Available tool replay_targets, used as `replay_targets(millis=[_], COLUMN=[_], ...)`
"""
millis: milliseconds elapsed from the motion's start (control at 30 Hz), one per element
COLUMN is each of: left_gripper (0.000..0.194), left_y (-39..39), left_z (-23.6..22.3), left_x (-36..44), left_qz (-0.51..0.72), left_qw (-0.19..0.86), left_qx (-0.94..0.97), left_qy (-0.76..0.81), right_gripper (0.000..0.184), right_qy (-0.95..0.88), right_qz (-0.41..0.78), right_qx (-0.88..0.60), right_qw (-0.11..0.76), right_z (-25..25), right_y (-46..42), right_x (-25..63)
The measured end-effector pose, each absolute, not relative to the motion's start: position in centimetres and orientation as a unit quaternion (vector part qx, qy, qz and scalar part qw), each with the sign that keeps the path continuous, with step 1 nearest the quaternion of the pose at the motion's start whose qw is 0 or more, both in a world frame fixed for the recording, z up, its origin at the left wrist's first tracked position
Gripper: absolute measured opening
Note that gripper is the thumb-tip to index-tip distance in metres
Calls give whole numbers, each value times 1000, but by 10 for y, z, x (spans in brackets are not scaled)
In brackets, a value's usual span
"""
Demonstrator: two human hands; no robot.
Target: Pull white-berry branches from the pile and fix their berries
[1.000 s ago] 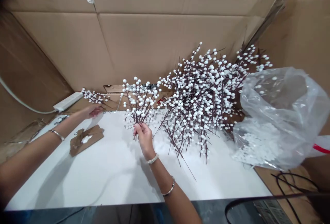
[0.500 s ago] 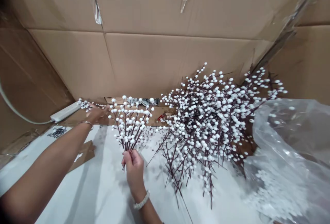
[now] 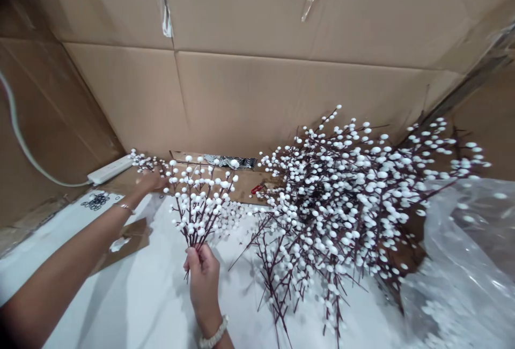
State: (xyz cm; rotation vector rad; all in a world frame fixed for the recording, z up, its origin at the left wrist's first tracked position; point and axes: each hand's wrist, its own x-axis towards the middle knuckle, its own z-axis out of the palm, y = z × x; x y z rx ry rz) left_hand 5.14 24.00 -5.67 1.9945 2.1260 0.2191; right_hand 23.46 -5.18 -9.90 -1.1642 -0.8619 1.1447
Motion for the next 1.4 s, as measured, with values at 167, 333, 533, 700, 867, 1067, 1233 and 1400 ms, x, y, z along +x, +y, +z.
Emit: replay_targets(millis=[167,333,533,700,867,1067,1233,1400], left_gripper=[65,63,57,51,62,67,62,46], left_y=[222,216,211,192,192,210,209,206], left_z=[-56,-60,-61,-62,-64,-60,-62,-71], left_x=[-1,-15,-33,-72,-99,-114,-125,-125], left_qz=[19,6,-5,-12,-43,-68,-33,15], left_qw=[88,53,-5,-61,-29,26,-5,-56], left_qx=[649,664,680,721,739,757,780,788], left_qy=[755,746,733,690,672,650,625,612], right_gripper=[41,39,40,43,41,42,34,19], right_qy=[-380,-381,-385,-396,-393,-331,-252,-227], right_qz=[493,483,460,455,466,569,662,691], right_qx=[-505,-514,-535,-542,-538,-460,-429,-459], right_qw=[599,597,595,585,582,597,561,511], right_z=[-101,-103,-102,-103,-105,-83,-71,-78], right_y=[-53,-53,-51,-53,-51,1,70,126], right_x=[231,232,238,238,233,196,134,69])
